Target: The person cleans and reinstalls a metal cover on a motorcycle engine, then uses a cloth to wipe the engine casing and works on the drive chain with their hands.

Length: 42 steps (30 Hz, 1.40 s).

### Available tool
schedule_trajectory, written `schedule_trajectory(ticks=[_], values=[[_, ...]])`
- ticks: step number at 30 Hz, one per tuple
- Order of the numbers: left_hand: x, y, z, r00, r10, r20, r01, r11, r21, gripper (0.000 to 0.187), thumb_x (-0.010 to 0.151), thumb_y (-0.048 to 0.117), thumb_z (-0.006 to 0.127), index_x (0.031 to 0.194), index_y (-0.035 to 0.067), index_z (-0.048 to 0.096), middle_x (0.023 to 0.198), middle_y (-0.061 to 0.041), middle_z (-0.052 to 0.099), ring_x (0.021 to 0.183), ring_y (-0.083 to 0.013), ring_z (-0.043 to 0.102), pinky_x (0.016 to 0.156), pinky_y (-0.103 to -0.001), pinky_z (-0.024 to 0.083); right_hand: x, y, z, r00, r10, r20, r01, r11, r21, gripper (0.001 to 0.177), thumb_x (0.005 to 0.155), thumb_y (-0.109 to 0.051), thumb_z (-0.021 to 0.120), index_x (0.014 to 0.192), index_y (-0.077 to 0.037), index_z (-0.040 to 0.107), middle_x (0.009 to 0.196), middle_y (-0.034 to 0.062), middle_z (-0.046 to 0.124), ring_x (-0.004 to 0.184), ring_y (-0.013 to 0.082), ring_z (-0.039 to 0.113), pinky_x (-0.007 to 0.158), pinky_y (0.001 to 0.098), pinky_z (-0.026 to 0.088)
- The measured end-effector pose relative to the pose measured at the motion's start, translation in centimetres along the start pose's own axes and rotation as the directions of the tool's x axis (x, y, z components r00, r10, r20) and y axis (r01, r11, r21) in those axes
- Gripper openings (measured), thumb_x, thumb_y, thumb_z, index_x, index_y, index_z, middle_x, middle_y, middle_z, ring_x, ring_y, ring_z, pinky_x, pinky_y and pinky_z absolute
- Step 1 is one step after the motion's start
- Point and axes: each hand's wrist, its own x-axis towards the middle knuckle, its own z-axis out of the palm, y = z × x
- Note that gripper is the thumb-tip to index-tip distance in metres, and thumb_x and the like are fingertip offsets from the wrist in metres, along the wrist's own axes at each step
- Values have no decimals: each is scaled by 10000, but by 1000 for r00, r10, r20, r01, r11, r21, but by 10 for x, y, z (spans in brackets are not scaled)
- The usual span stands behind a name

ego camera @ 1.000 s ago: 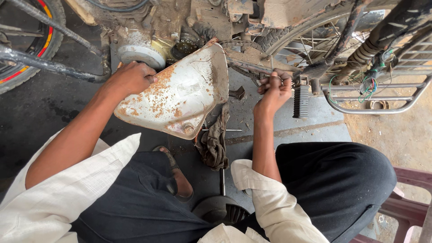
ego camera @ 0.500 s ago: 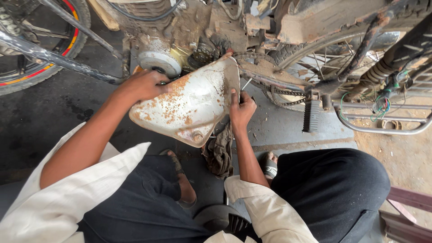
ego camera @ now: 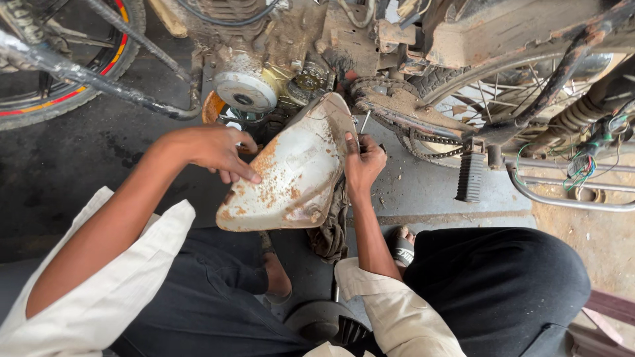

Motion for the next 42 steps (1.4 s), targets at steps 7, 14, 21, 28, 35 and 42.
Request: schedule_trajectory(ticks=[7, 14, 21, 28, 35, 42], values=[[-34, -19, -30, 648, 506, -570, -673, 730, -118, 506, 913, 258, 667, 1362, 30, 621, 1069, -123, 789, 972, -188, 753, 835, -331, 591, 13, 34, 15, 996, 76, -52, -46, 895, 443, 329, 944, -84, 774, 689, 11, 590, 633, 16, 555, 566, 102, 389, 516, 293, 306], [-89, -19, -32, 362, 535, -763, -906, 394, -154, 932, 844, 732, 657, 1464, 54, 502, 1413, -143, 628, 1313, -250, 649, 1092, -403, 548, -5, 11, 33, 849, 490, 197, -419, 399, 815, 112, 911, 3, 710, 806, 37, 693, 791, 105, 722, 637, 168, 660, 581, 351, 552], [-71, 6, 6, 145, 533, -833, -866, 476, 155, 1104, 899, 748, 753, 1647, 96, 270, 1642, -150, 407, 1518, -281, 464, 1277, -426, 416, -22, -7, 47, 868, 408, 285, -440, 362, 822, 86, 900, 18, 717, 827, 16, 672, 845, 178, 755, 713, 229, 739, 689, 389, 651], [-39, -10, 4, 43, 407, -913, -812, 547, 205, 706, 1052, 149, 779, 1602, 112, 339, 1541, -169, 540, 1417, -256, 553, 1205, -391, 476, -45, -1, 63, 814, 392, 429, -563, 348, 750, 52, 910, -36, 733, 888, -9, 694, 866, 107, 753, 716, 170, 712, 655, 353, 618], [-35, -4, -4, -107, 368, -924, -643, 683, 347, 413, 1019, 42, 746, 1387, 24, 559, 1229, -166, 600, 1073, -257, 649, 927, -334, 518, -37, 33, 64, 805, 296, 515, -567, 642, 516, 91, 948, -102, 747, 928, -23, 705, 821, 19, 684, 720, 105, 661, 622, 270, 602], [-30, 23, -9, -253, 400, -881, -575, 670, 470, 288, 1161, 254, 618, 1163, -27, 678, 1076, -168, 627, 977, -318, 640, 841, -411, 481, -20, 22, 50, 758, 219, 614, -501, 799, 334, 178, 915, -150, 733, 982, 14, 737, 817, 30, 764, 663, 113, 707, 578, 266, 595]])
